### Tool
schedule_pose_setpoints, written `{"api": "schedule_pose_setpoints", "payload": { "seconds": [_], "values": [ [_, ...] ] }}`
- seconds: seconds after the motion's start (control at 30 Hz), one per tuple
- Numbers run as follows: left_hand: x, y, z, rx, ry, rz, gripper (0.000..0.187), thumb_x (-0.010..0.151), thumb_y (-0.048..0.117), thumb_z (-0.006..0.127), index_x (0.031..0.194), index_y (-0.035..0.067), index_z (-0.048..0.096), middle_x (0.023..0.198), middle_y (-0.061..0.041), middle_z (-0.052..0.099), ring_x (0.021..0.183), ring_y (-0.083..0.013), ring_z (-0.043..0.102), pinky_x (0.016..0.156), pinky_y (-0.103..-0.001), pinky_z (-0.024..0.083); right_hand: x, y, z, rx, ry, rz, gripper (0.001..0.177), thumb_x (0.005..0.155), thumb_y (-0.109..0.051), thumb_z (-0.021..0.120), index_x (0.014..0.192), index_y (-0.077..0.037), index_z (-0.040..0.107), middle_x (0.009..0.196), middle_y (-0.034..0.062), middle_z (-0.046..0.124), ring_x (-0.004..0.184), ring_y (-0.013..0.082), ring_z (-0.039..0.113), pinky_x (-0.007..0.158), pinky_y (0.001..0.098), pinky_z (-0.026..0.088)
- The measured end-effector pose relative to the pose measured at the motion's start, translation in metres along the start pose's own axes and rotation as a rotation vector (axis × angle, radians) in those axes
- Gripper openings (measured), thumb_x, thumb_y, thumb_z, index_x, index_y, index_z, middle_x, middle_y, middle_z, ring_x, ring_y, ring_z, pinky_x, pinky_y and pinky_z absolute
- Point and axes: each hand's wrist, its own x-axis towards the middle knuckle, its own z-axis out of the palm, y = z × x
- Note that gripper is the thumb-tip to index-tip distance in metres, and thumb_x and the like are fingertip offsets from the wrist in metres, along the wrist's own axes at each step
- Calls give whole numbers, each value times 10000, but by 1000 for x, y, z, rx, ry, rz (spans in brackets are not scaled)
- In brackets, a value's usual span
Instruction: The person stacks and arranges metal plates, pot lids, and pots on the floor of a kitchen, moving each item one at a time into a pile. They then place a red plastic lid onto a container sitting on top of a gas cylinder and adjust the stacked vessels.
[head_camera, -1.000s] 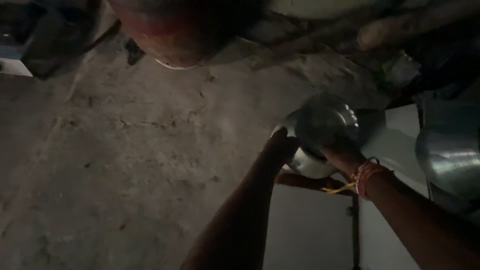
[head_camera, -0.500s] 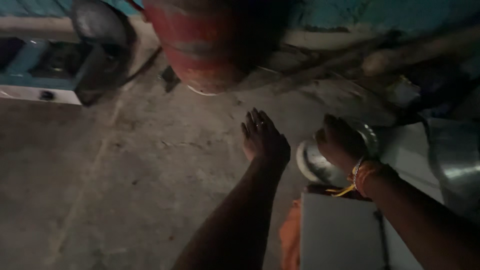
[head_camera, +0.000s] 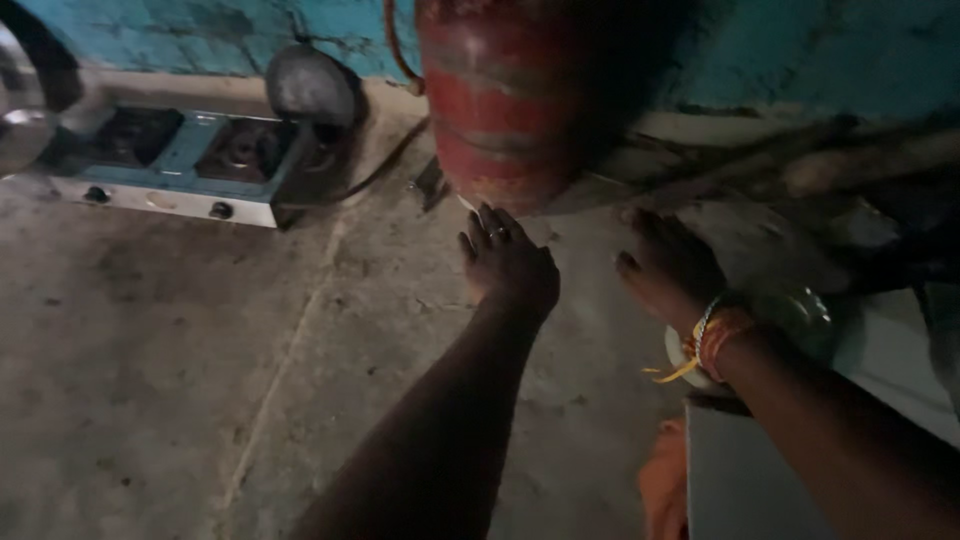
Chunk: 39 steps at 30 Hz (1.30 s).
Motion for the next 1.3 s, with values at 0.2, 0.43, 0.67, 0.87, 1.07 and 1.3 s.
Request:
{"api": "schedule_pose_setpoints", "payload": {
  "seconds": [0.2, 0.43, 0.67, 0.87, 1.07, 1.3],
  "values": [
    [-3, -35, -23, -104, 88, -68, 859, 1020, 429, 492, 1594, -50, 69, 1706, -211, 31, 1593, -328, -2, 1267, -459, 61, 22, -31, 1, -59, -131, 135, 645, 953, -346, 554, 1486, -5, 428, 1404, 261, 546, 1257, 415, 548, 1058, 493, 455],
    [5, -73, -42, -71, 129, -121, 834, 1015, 398, 477, 1586, -36, 52, 1689, -208, 10, 1565, -335, -8, 1236, -467, 66, 52, -68, -4, 67, 116, -269, 547, 940, -292, 563, 1375, 37, 512, 1328, 265, 588, 1190, 444, 581, 1035, 511, 457],
    [18, -99, -61, -109, 229, -199, 814, 1011, 444, 479, 1578, -29, 138, 1689, -216, 63, 1571, -350, 16, 1248, -477, 75, 93, -100, 4, 112, 125, -341, 497, 878, -256, 574, 1318, -26, 559, 1330, 236, 590, 1193, 450, 561, 988, 536, 450],
    [32, -114, -78, -106, 310, -255, 817, 994, 448, 481, 1571, -23, 145, 1685, -197, 67, 1564, -338, 18, 1239, -475, 78, 134, -100, 14, 152, 210, -526, 602, 909, -287, 595, 1378, 75, 489, 1327, 316, 566, 1208, 475, 539, 1020, 546, 439],
    [40, -134, -89, -48, 329, -265, 783, 944, 264, 511, 1577, -26, 153, 1685, -196, 75, 1562, -350, 34, 1232, -477, 76, 162, -129, 12, -267, 127, -643, 397, 878, -311, 604, 1108, 11, 574, 1263, 275, 607, 1158, 417, 594, 997, 483, 498],
    [49, -169, -100, -54, 469, -343, 773, 900, 189, 532, 1577, 15, 200, 1684, -175, 142, 1558, -321, 91, 1237, -451, 105, 176, -183, 3, -117, -80, -579, 376, 889, -258, 579, 1143, 15, 623, 1207, 224, 633, 1176, 394, 593, 988, 487, 514]
  ]
}}
